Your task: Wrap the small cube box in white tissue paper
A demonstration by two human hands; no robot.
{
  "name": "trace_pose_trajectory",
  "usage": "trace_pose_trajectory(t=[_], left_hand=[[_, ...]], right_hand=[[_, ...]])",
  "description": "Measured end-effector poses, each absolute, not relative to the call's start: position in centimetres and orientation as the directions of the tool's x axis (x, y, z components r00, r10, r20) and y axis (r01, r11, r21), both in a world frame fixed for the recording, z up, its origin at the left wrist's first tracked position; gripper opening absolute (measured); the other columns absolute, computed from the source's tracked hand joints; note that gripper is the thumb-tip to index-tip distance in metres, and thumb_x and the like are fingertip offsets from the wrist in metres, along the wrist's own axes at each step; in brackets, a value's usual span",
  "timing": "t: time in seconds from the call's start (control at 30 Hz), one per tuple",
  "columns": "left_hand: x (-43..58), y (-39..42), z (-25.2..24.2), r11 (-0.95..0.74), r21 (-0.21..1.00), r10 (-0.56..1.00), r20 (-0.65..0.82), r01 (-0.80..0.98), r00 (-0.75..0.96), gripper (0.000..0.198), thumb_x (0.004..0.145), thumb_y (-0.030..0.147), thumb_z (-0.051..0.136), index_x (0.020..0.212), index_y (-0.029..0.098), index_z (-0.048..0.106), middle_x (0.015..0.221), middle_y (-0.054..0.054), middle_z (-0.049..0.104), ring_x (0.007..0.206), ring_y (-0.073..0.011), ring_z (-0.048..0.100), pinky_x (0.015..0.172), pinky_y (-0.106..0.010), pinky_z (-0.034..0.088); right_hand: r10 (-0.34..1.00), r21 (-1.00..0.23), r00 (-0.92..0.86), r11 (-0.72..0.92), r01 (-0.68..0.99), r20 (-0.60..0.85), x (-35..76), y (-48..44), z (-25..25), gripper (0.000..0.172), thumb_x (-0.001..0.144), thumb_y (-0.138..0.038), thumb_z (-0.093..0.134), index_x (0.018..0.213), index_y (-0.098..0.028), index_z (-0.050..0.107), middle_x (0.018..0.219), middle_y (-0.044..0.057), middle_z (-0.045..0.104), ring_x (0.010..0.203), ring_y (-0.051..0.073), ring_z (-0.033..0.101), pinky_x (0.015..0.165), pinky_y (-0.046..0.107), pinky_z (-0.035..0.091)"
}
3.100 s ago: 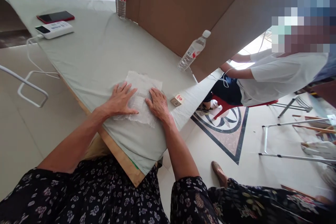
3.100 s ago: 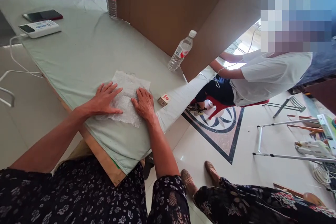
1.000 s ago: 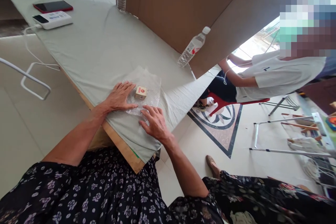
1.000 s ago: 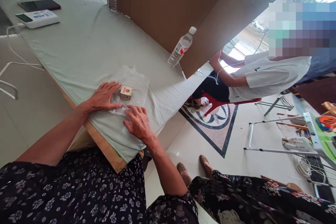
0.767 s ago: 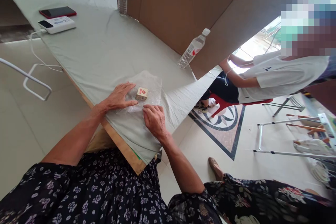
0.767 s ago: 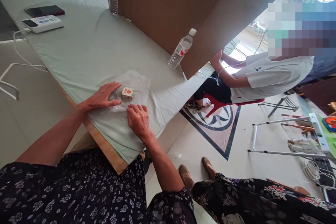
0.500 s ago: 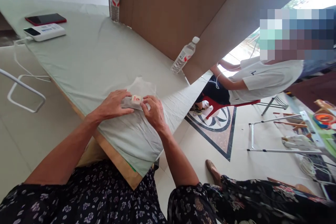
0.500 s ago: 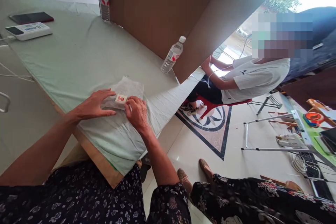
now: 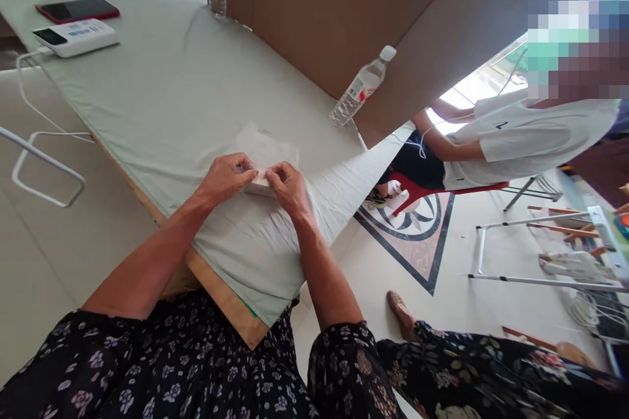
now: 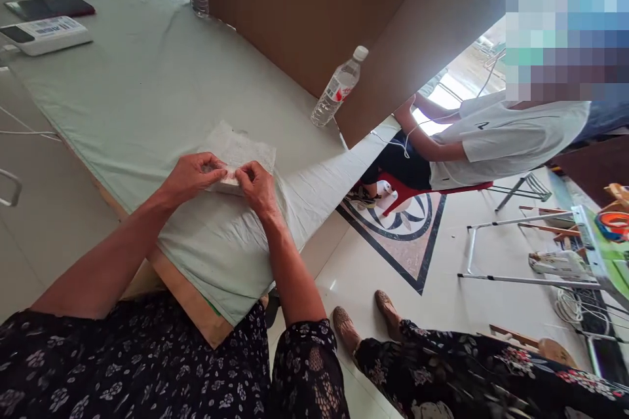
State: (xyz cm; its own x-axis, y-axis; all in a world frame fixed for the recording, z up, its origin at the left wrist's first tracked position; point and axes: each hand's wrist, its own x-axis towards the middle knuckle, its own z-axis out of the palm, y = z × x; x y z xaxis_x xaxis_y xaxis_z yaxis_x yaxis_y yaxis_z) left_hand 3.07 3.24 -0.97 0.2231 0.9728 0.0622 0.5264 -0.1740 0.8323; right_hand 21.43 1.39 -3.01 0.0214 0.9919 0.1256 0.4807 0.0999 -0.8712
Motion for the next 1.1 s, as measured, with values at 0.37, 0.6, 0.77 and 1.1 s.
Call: trace_pose_trajectory(t=[0.37,0.6,0.77,1.1], left_hand=[[2.9,2.6,-1.3,-0.143,0.871,0.977,0.048,0.469,0.209,0.026,0.072,0.044,0.063,0.077,0.019,0.068,0.074,0.000,0.067,0.068,-0.0149,0.054,0.064,-0.028,0.041],[3.0,3.4,-1.1,-0.145,0.881,0.964,0.024,0.450,0.264,0.026,0.068,0.043,0.064,0.071,0.018,0.065,0.064,0.002,0.057,0.063,-0.0130,0.048,0.059,-0.026,0.035],[2.8,3.7,-0.7,-0.175,0.881,0.951,0.034,0.440,0.309,0.027,0.067,0.046,0.063,0.068,0.019,0.062,0.063,0.002,0.057,0.063,-0.0134,0.046,0.058,-0.026,0.035],[1.5,3.5,-0.8,-0.085,0.878,0.962,-0.050,0.471,0.267,0.037,0.069,0.040,0.060,0.096,0.018,0.071,0.073,0.000,0.064,0.064,-0.0163,0.055,0.059,-0.028,0.043]], right_hand=[[0.989,-0.901,0.062,0.097,0.424,0.136,20.8,0.9,-3.8,0.011,0.087,-0.033,0.061,0.091,-0.023,0.061,0.092,0.002,0.073,0.083,0.016,0.068,0.080,0.031,0.055],[0.891,-0.531,0.027,0.245,0.812,0.453,22.0,-2.8,-1.3,0.016,0.101,-0.027,0.054,0.101,-0.025,0.070,0.120,0.009,0.074,0.116,0.027,0.064,0.104,0.047,0.045],[0.879,-0.342,-0.287,0.423,0.839,0.381,20.8,-4.3,-0.4,0.022,0.102,-0.021,0.053,0.111,-0.024,0.072,0.125,0.010,0.074,0.119,0.028,0.063,0.104,0.045,0.043],[0.890,-0.234,-0.356,0.425,0.875,0.286,20.1,-3.3,-0.7,0.023,0.102,-0.023,0.055,0.121,-0.026,0.067,0.127,0.009,0.072,0.113,0.029,0.060,0.096,0.043,0.044]])
